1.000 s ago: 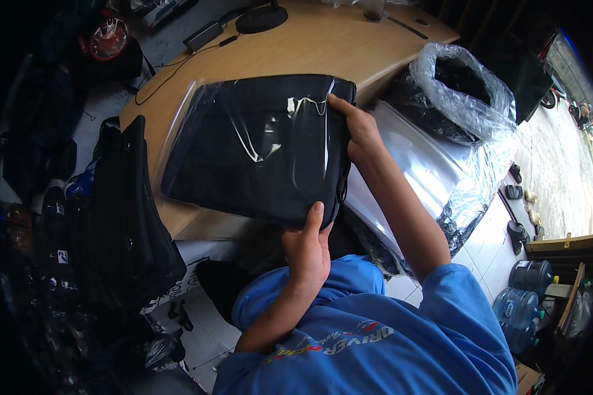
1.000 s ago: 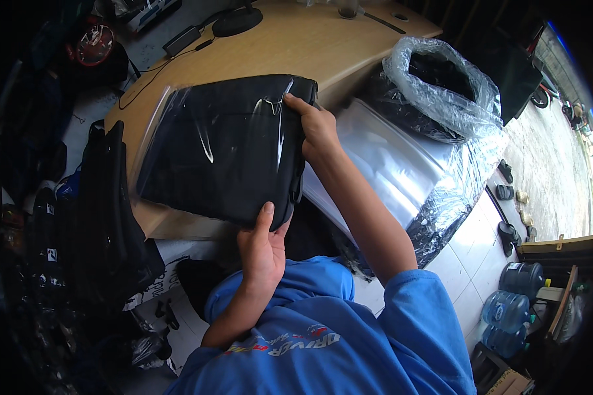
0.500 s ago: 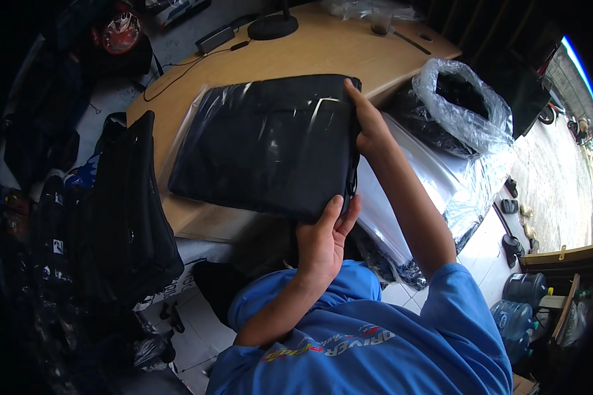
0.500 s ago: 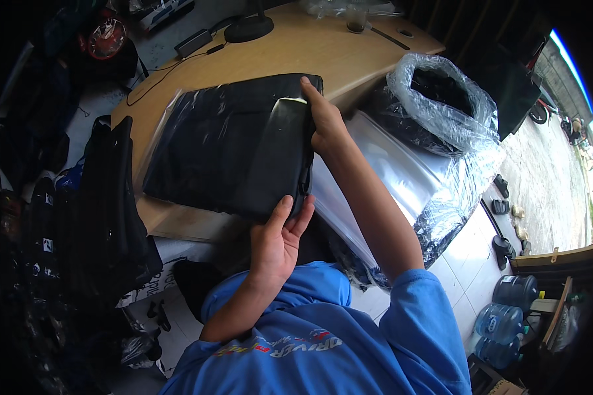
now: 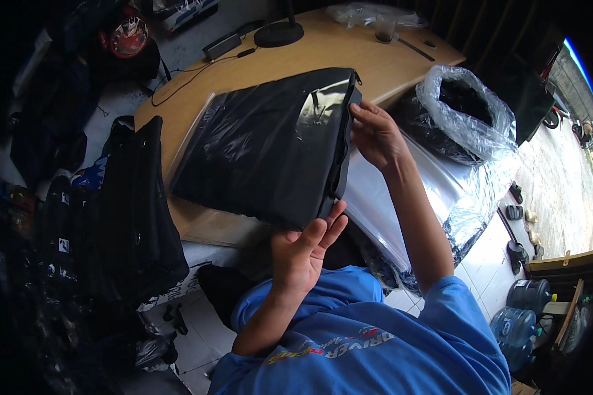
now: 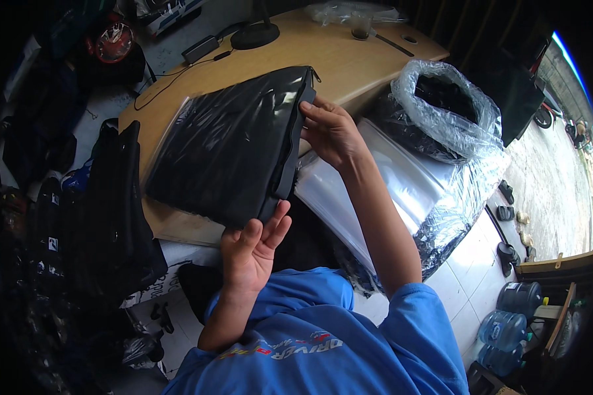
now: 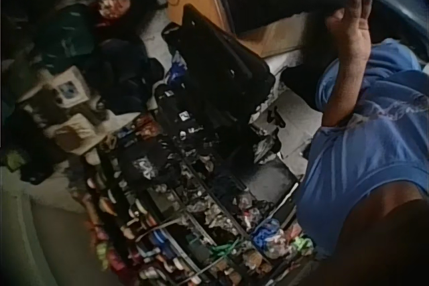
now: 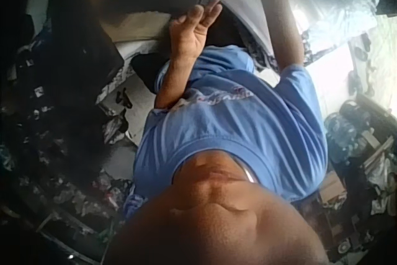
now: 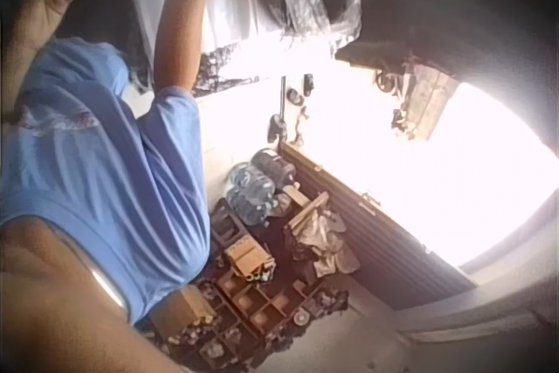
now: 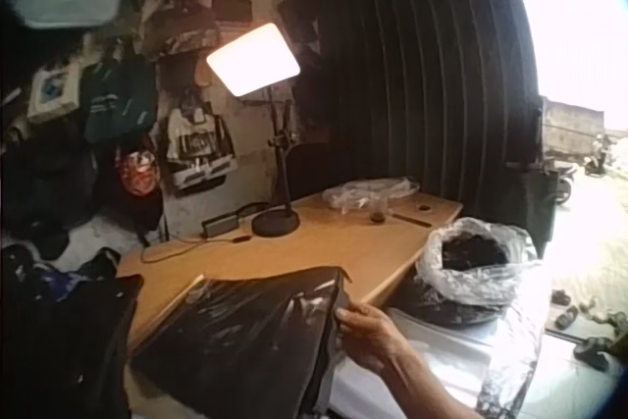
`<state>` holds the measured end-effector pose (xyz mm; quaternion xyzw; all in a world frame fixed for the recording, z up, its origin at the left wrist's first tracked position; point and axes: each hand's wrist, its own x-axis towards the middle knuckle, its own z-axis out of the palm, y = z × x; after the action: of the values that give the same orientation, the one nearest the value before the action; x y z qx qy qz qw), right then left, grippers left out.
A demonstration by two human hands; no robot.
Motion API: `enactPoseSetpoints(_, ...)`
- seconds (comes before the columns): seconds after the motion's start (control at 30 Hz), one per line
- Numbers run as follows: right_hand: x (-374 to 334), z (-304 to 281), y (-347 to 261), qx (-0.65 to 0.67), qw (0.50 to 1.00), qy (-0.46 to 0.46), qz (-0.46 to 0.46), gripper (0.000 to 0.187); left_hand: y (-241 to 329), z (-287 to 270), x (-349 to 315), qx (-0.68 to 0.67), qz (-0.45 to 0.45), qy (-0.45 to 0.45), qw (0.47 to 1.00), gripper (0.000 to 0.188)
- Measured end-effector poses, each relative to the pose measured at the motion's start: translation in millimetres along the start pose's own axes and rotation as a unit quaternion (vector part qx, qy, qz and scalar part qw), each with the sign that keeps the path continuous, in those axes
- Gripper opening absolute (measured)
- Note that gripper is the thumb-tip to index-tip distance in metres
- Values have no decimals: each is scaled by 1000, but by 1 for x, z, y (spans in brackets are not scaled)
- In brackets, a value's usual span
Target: The person puts laptop bags and shoulder straps into clear plastic bags by hand at a workbench.
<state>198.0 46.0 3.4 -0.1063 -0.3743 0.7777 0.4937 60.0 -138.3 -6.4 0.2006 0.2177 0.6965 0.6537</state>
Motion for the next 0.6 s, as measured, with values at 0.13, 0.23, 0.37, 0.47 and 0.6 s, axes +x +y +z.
enactPoseSetpoints(0.13,12,29,3,-28,999,34,-9,36,31,-8,-3,132,63,-12,989,29)
enactPoseSetpoints(0.23,26,47,8,-15,999,38,-16,30,49,0,0,246,182,40,951,21)
enactPoseSetpoints(0.37,33,75,6,-10,998,53,-34,24,75,-3,-5,410,243,119,871,14)
enactPoseSetpoints(0.47,41,96,1,-27,996,52,-60,20,92,9,-8,516,386,143,751,23)
enactPoseSetpoints(0.6,57,115,-7,-14,994,10,-106,20,123,21,4,612,512,152,583,24)
